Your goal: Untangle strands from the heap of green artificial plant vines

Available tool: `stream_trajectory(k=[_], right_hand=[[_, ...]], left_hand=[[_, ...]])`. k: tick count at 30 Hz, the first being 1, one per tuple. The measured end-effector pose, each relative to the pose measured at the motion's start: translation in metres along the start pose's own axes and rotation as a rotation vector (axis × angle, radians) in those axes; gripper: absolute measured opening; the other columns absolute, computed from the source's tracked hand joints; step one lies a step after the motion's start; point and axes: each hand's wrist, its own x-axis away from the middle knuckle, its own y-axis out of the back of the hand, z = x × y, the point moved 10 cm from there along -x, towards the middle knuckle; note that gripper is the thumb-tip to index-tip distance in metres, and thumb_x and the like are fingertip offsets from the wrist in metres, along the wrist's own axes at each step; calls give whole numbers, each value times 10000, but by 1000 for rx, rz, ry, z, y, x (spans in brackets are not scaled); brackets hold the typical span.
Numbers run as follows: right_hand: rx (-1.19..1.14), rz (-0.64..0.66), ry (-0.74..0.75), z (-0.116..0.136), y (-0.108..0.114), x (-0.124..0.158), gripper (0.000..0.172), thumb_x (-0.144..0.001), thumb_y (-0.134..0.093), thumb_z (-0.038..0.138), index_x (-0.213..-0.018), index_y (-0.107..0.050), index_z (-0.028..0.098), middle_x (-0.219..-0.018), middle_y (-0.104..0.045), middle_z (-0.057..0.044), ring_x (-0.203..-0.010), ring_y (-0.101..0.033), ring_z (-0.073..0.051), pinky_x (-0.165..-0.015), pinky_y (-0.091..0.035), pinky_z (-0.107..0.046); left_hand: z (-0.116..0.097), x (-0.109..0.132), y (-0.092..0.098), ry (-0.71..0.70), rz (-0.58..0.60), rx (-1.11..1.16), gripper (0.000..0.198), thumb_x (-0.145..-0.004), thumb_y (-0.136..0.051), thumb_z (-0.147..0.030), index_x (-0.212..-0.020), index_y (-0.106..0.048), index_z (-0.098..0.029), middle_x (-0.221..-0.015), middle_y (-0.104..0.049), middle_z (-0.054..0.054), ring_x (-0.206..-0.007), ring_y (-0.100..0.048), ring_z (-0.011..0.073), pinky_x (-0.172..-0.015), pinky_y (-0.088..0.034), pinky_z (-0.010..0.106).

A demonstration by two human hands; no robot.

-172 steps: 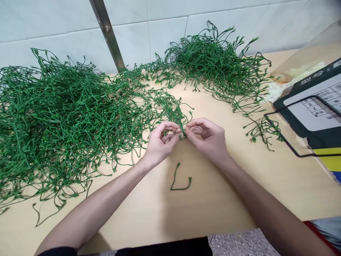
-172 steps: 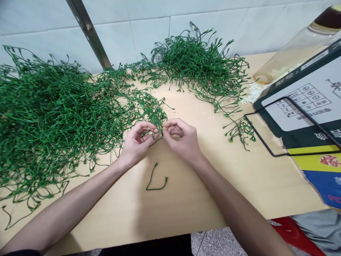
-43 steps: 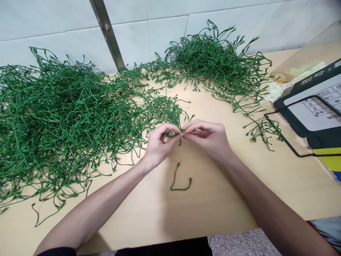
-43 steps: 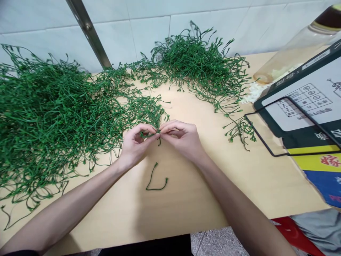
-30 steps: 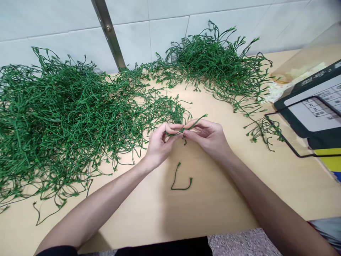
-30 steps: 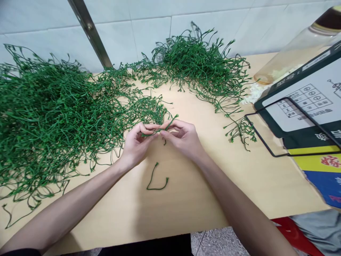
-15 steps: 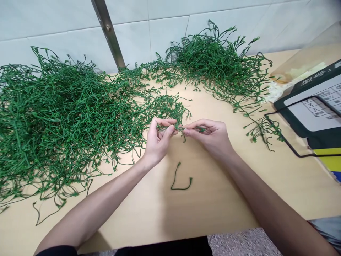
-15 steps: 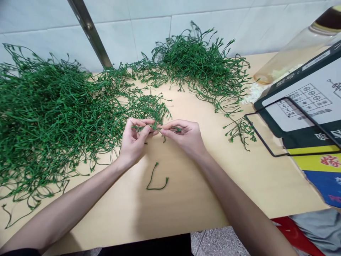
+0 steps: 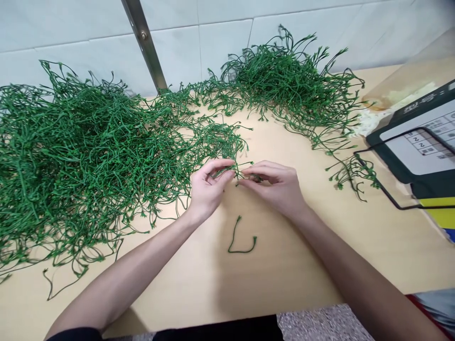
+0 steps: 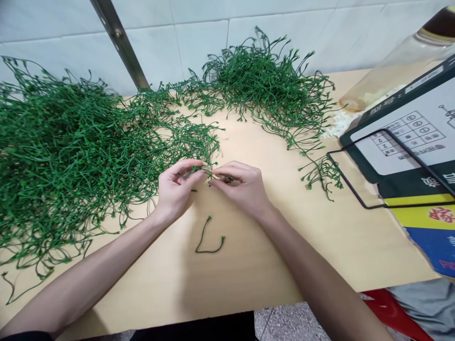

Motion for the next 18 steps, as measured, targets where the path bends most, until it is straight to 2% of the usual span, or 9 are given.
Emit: stream_trajectory(k=[3, 6, 8, 12, 18], right_hand=[[131, -15, 161, 17, 1, 1, 52, -799, -729, 242, -808, -779, 246, -785, -764, -44, -665, -689, -179, -630, -584, -318], [177, -4, 197, 21, 0, 2, 100, -835, -683, 235, -834, -778, 266, -825, -779, -36, -700, -710, -191, -690, -597, -334], [179, 15, 147, 16, -1, 2, 107, -850, -668, 260, -855, -775, 267, -823, -779, -27, -663, -701, -182, -658, -595, -322], [76, 72, -17, 0, -6, 3, 199, -903, -603, 332, -872, -758, 210, -655, -706, -10, -482, -589, -118, -477, -517, -248], [-43, 209, -125, -7, -21, 6, 290, -928, -557, 423, -931, -701, 172, -538, -608, 28, -388, -481, -80, -409, -430, -211]], left_hand=[[5, 0, 4, 25, -41, 37, 153, -692, -795, -198, -839, -752, -191, -927, -732, 48, -898, -679, 159, -851, -555, 287], [8, 0, 6, 34, -63, 40, 166, -688, -800, -205, -846, -750, -187, -934, -733, 53, -886, -680, 159, -833, -557, 286], [9, 0, 6, 48, -68, 40, 171, -688, -805, -215, -846, -748, -183, -936, -735, 59, -881, -683, 164, -833, -560, 295], [9, 1, 6, 72, -76, 60, 217, -659, -831, -225, -851, -741, -178, -934, -730, 55, -894, -681, 163, -856, -557, 301], [10, 1, 6, 89, -102, 154, 270, -605, -869, -224, -822, -718, -168, -886, -708, 36, -846, -677, 143, -801, -569, 281]])
